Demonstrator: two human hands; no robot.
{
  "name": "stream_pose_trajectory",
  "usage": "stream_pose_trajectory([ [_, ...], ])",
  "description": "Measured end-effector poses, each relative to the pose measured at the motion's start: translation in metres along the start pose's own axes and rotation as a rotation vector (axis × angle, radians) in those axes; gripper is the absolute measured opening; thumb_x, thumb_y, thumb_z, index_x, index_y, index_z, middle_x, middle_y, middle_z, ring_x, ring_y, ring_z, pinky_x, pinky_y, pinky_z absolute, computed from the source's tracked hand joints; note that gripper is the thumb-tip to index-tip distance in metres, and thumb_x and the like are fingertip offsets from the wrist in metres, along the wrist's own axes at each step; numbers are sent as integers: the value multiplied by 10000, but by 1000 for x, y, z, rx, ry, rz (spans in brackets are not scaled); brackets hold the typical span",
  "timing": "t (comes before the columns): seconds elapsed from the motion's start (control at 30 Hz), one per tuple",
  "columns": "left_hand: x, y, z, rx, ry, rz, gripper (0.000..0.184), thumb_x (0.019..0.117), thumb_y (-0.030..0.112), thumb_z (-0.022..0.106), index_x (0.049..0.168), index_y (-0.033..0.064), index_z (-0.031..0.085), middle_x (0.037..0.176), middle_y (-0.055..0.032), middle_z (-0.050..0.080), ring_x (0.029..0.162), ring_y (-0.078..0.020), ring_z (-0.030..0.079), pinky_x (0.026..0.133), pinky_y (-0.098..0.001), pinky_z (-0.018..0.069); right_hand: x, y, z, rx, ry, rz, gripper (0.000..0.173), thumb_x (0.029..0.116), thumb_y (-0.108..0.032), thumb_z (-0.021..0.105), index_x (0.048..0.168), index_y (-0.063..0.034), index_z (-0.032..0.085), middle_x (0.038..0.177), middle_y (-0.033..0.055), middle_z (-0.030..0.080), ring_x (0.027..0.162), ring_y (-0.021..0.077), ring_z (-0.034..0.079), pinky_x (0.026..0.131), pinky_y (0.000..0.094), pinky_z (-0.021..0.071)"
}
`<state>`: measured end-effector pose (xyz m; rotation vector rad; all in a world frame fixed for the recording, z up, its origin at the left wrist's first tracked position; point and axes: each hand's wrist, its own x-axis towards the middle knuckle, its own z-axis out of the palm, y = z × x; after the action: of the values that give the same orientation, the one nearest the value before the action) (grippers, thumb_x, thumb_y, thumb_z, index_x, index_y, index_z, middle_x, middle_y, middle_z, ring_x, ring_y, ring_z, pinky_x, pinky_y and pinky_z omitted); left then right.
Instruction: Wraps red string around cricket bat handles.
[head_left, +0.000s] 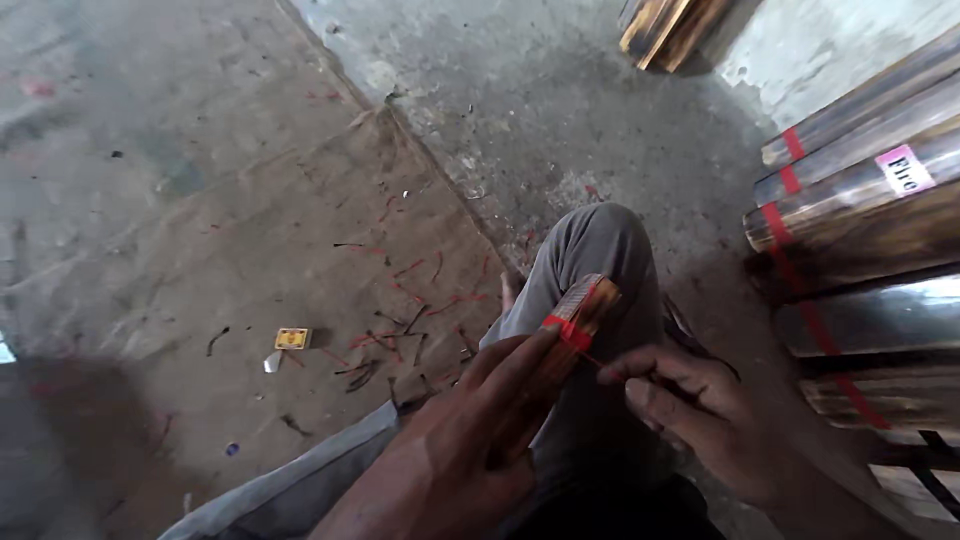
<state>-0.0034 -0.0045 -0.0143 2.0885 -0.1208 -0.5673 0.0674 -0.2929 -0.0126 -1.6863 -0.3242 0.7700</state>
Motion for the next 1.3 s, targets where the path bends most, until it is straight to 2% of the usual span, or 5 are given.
stream_pose_trajectory([
  [0.6, -7, -17, -25, -547, -117, -19, 709, 880, 224, 761, 1529, 246, 475, 1209, -68, 715, 996, -214, 725, 842, -391, 636, 21, 18, 18, 412, -10, 11, 193, 1038, -211, 556, 1090, -174, 738, 778, 13, 586, 560, 42, 444, 493, 184, 382],
  [0.73, -7, -3, -11, 163, 294, -50, 593, 988, 449, 600, 1545, 320, 443, 1472, 91, 563, 1284, -122, 593, 1026, -444, 551, 39, 12, 21, 408, 50, 128, 231, 1055, -232, 534, 1148, -148, 729, 820, 54, 607, 561, 94, 457, 485, 220, 388],
  [0.83, -10, 45, 48, 770, 477, -139, 874, 861, 684, 645, 1548, 176, 464, 1616, -110, 404, 1456, -407, 393, 1045, -750, 332, 44, 1, 25, 433, 51, 165, 239, 1067, -234, 525, 1161, -124, 716, 766, 62, 568, 530, 103, 448, 463, 223, 392],
  [1.03, 17, 18, 99, 1208, 617, -240, 736, 955, 489, 568, 1609, 224, 356, 1663, 5, 337, 1460, -229, 409, 1039, -476, 403, 17, 21, 23, 431, 106, 246, 205, 1039, -262, 564, 1110, -186, 741, 706, 19, 510, 535, 71, 414, 475, 197, 348],
  [1.3, 18, 21, 96, 1201, 591, -198, 778, 943, 590, 557, 1608, 243, 350, 1654, 12, 352, 1444, -241, 424, 986, -483, 431, -18, 64, 23, 647, 171, 229, 206, 1027, -220, 573, 1122, -140, 739, 682, -2, 496, 510, 48, 406, 455, 194, 355],
])
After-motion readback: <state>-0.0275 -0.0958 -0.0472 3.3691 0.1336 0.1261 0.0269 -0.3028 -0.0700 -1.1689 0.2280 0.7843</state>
